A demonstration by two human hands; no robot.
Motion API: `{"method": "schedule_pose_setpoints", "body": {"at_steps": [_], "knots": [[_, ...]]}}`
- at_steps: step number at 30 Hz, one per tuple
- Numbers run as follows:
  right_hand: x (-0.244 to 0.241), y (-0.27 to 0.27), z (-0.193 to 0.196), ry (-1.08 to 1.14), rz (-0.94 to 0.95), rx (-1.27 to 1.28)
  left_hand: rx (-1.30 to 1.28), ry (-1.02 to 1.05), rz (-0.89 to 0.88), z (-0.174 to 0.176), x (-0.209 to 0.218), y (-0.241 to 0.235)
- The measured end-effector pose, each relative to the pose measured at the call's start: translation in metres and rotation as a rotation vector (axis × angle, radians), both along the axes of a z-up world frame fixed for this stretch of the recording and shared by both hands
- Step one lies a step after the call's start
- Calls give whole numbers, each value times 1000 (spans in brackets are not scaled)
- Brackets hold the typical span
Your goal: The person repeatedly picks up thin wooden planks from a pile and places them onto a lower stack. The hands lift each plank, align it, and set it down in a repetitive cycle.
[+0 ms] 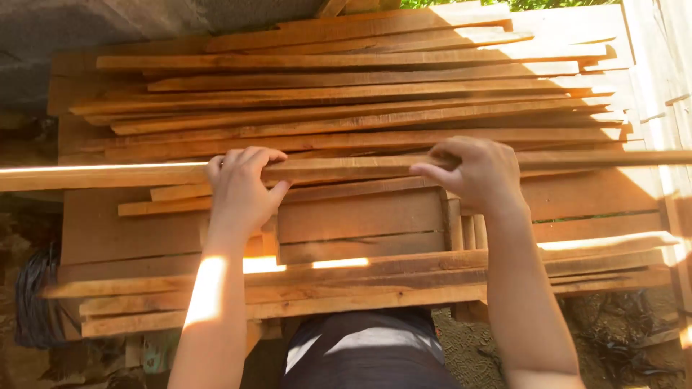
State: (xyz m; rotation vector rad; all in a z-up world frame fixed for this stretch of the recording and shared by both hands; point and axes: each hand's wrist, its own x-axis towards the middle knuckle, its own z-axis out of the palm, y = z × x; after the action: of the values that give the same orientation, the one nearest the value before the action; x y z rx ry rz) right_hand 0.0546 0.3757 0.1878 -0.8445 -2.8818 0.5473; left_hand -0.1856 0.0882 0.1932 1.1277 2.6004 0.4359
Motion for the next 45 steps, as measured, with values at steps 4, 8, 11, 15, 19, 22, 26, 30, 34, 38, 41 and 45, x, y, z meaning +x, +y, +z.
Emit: {"method": "schedule_pose_setpoints", "body": {"at_steps": [4, 8, 11, 15, 19, 22, 26, 30, 34, 38, 41, 45], "knots": [[63, -57, -41, 51, -18, -9, -152, 12, -24, 20, 55, -58], [108, -110, -65, 70, -12, -99, -452, -27, 37, -24, 104, -115], [126, -126, -102, 119, 29, -126, -456, -153, 68, -66, 127, -132], [125, -128, -154, 190, 81, -17, -386, -248, 114, -168, 125, -133], [125, -126, -181, 117, 155, -32, -393, -317, 105, -192, 128, -122], [126, -128, -186, 37, 151, -99, -394, -397, 82, -183, 123, -121], [128, -136, -173, -157, 73, -226, -427, -482, 58, -153, 128, -119], [138, -144, -184, -85, 81, -204, -439, -420, 63, -197, 134, -124], [144, -150, -204, 88, 109, -65, -493, -401, 4, -185, 134, -116], [142, -151, -211, 219, 139, 37, -578, -376, -42, -177, 128, -109], [139, -151, -209, 202, 127, 24, -595, -368, -87, -160, 125, -99], [136, -149, -209, 190, 120, 27, -612, -361, -99, -153, 124, -94]]}}
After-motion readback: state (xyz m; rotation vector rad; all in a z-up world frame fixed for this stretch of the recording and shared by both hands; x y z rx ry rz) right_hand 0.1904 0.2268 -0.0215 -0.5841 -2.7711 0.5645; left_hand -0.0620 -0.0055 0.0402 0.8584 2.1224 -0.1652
